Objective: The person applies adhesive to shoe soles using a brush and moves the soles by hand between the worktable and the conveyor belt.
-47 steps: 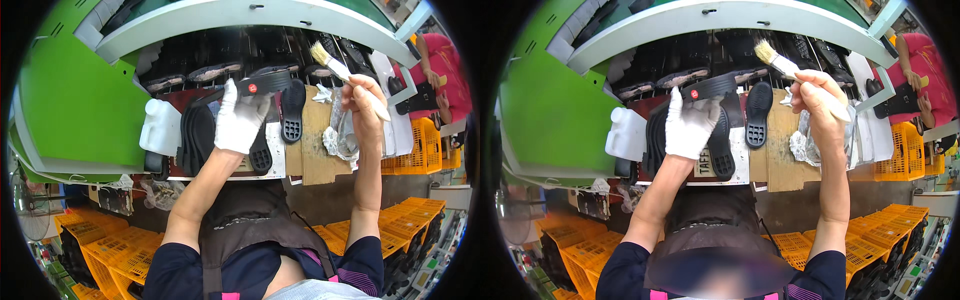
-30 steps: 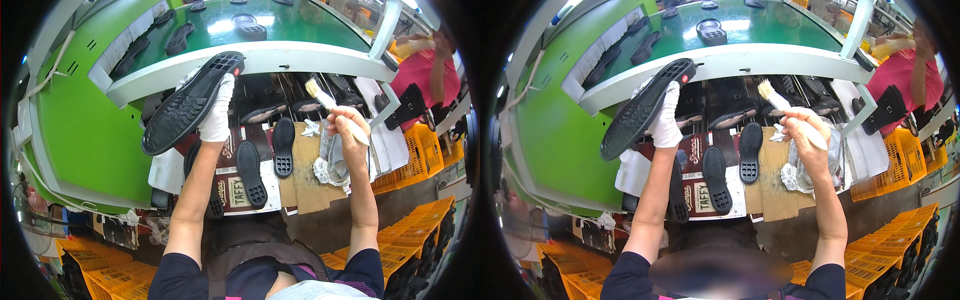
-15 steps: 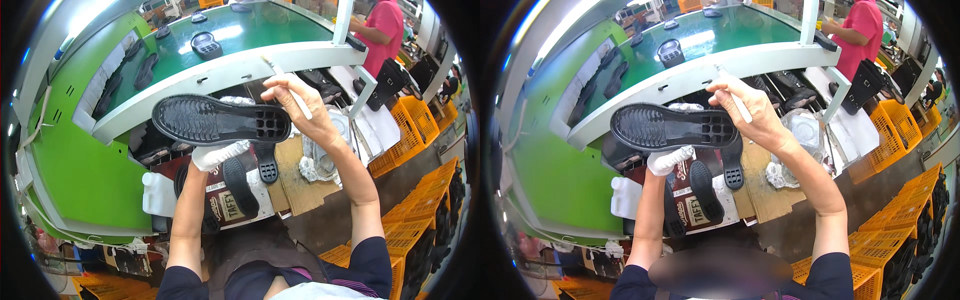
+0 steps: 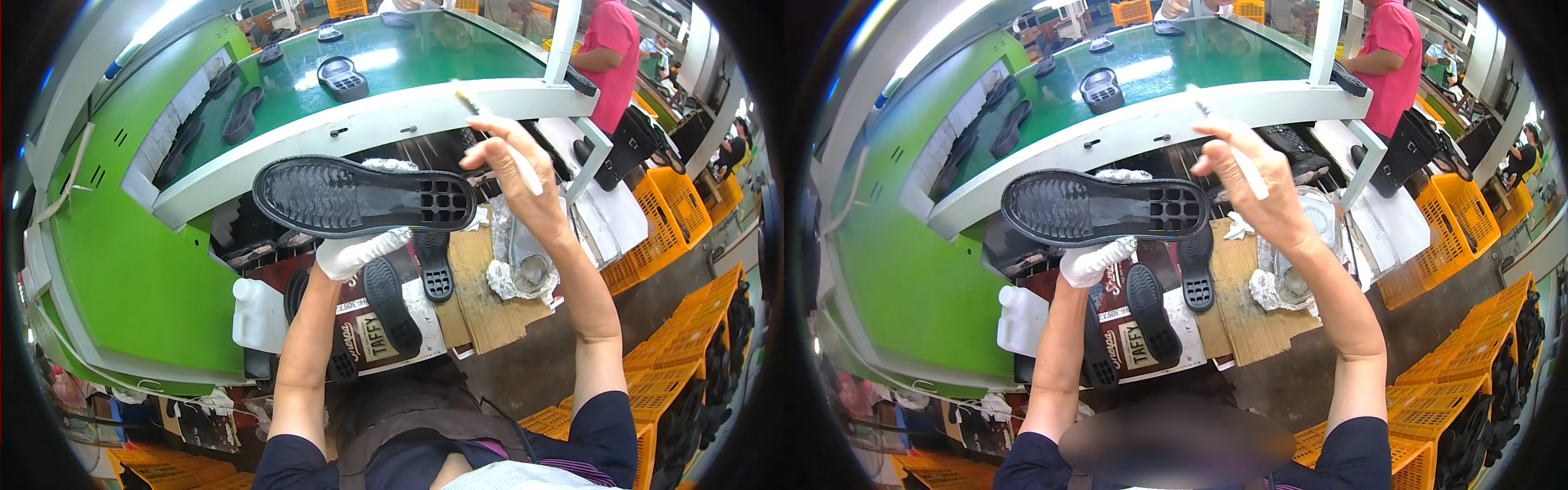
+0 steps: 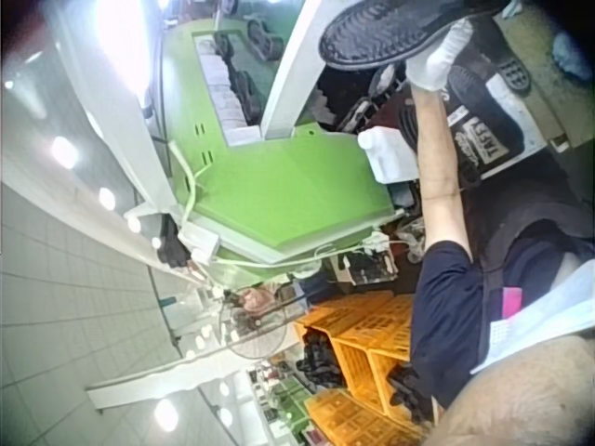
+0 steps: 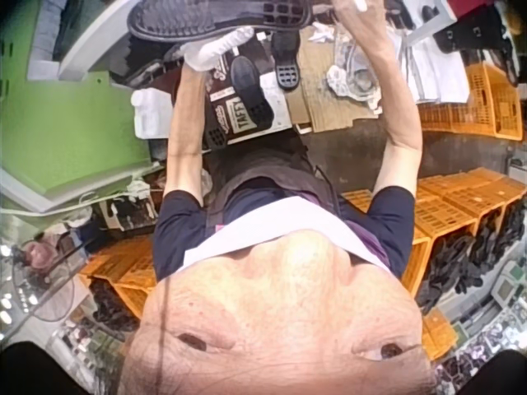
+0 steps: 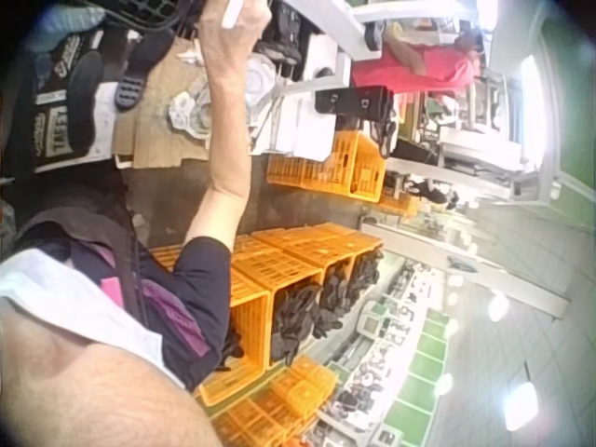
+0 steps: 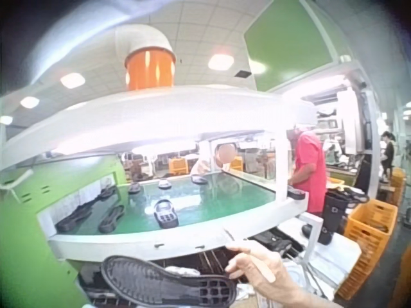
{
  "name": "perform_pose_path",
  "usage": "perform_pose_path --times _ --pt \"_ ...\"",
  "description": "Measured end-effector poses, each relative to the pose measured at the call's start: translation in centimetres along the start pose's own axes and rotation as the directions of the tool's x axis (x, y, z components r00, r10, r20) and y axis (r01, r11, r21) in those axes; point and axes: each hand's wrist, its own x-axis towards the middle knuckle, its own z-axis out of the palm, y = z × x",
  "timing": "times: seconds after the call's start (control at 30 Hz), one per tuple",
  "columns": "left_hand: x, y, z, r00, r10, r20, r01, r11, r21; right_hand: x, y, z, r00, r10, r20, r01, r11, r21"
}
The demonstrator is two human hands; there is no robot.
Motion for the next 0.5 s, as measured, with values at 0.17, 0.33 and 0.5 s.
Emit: perform_pose_path --times 0.17,0.33,0.5 --pt "0.2 -0.9 0.6 0.983 0.183 0.0 -0.181 0.974 -0.138 -1.2 3.3 -4.6 0.973 -0.182 -0.142 0.108 0.902 -0.418" --pt "-1.3 -2.8 0.1 0.987 0.161 -0.031 -0.164 0.966 -0.201 -4.9 5.6 -9.2 0.916 0.19 -0.353 -0.23 0.97 -0.075" --pt "-1.9 -4.1 1.6 0.967 0.093 -0.239 -0.095 0.995 0.002 -10.3 8.5 -10.0 0.99 -0.033 -0.14 -0.055 0.811 -0.582"
